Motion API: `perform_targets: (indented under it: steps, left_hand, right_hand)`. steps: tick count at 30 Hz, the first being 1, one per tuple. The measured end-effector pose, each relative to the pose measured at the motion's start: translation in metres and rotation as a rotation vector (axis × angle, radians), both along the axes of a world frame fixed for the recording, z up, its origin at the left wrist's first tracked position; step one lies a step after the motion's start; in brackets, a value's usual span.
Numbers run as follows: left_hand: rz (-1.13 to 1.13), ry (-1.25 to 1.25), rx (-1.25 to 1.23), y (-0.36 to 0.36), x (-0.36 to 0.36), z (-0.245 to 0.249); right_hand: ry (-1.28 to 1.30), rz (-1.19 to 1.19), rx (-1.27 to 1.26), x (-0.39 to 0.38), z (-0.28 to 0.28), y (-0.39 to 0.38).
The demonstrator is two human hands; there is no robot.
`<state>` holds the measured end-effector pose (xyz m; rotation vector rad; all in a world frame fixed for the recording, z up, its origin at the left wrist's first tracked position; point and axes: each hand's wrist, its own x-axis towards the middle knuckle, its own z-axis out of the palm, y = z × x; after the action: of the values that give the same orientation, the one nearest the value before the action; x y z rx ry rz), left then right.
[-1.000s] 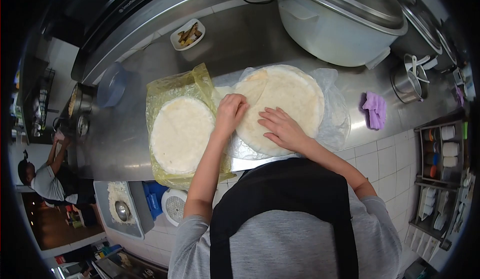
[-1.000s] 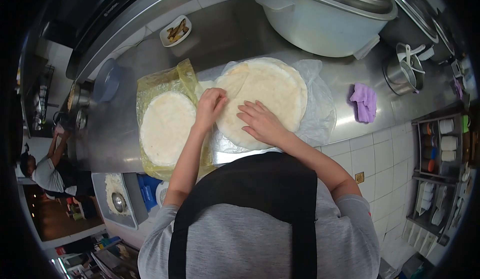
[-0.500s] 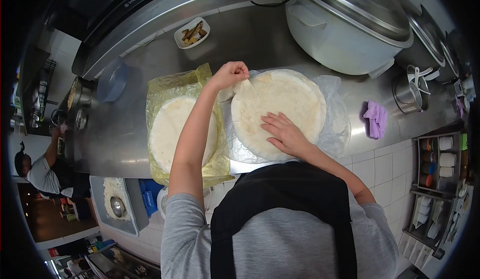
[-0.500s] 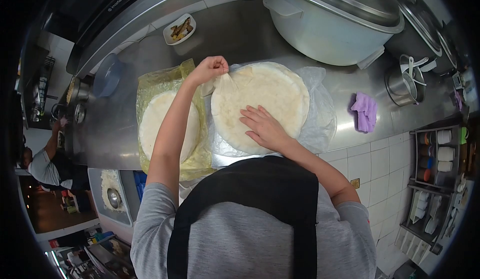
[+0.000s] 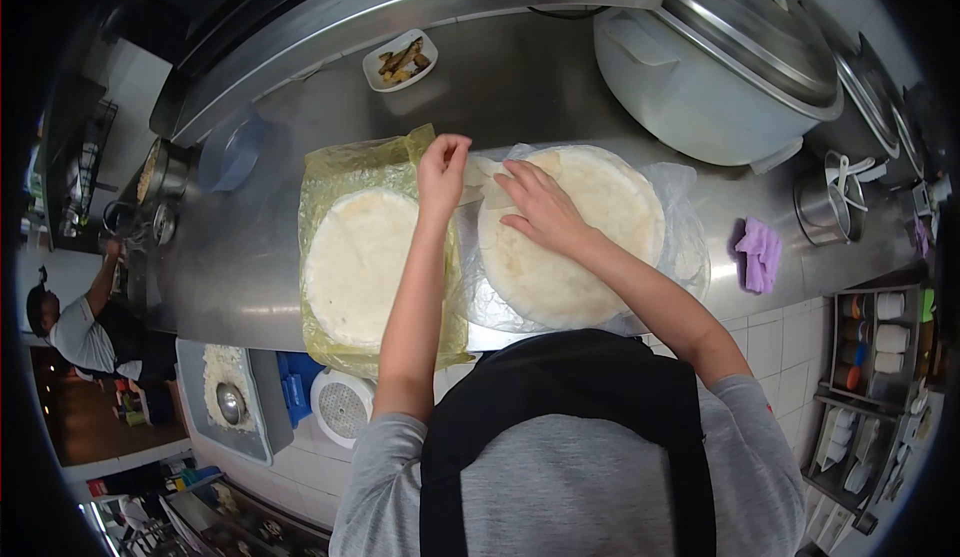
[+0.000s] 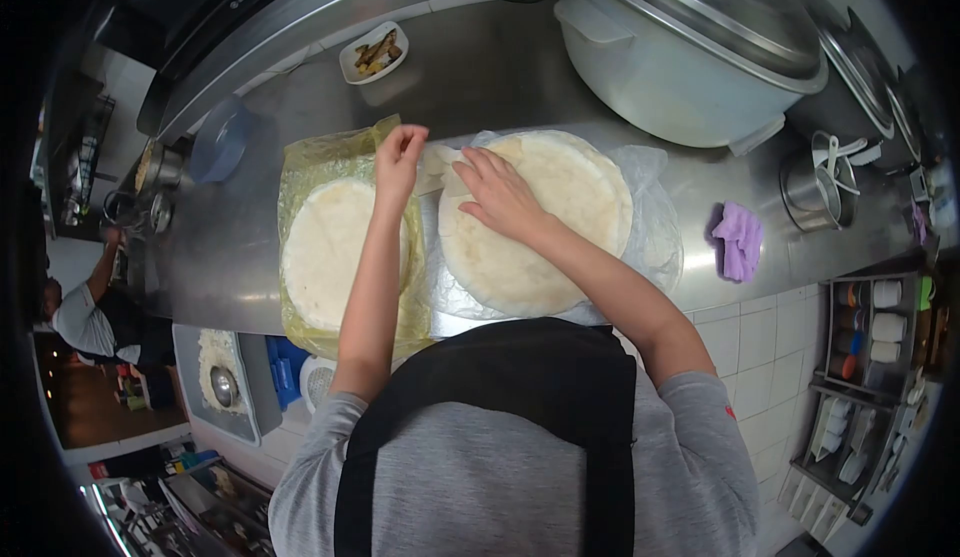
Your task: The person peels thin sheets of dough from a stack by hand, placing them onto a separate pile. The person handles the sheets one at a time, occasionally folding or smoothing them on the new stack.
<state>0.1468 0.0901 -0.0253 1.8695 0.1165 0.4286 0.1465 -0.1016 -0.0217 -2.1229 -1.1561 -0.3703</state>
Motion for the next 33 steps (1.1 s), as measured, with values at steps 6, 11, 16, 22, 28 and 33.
perform_targets:
  steps: [6,11,16,22,28,33]
  left_hand:
    - [0.138,0.157,0.055,-0.03,-0.07,-0.022]
    - [0.105,0.23,-0.217,-0.044,-0.073,-0.037]
    - [0.045,0.21,-0.228,-0.04,-0.068,-0.034]
    - [0.013,0.209,-0.263,-0.041,-0.069,-0.026]
    - [-0.014,0.214,-0.275,-0.04,-0.07,-0.024]
    - [-0.011,0.239,-0.297,-0.043,-0.072,-0.02]
  right_hand:
    - [0.058,0.104,-0.21,0.023,-0.008,0.017]
    - [0.253,0.047,0.058,0.043,-0.015,0.023]
    - [0.644,-0.072,0.147,0.06,-0.013,0.024]
    - [0.931,-0.151,0.293,0.087,-0.024,0.018]
    - [1.385,-0.155,0.584,0.093,-0.014,0.002]
    - [1.067,-0.124,0.428,0.08,0.007,-0.003]
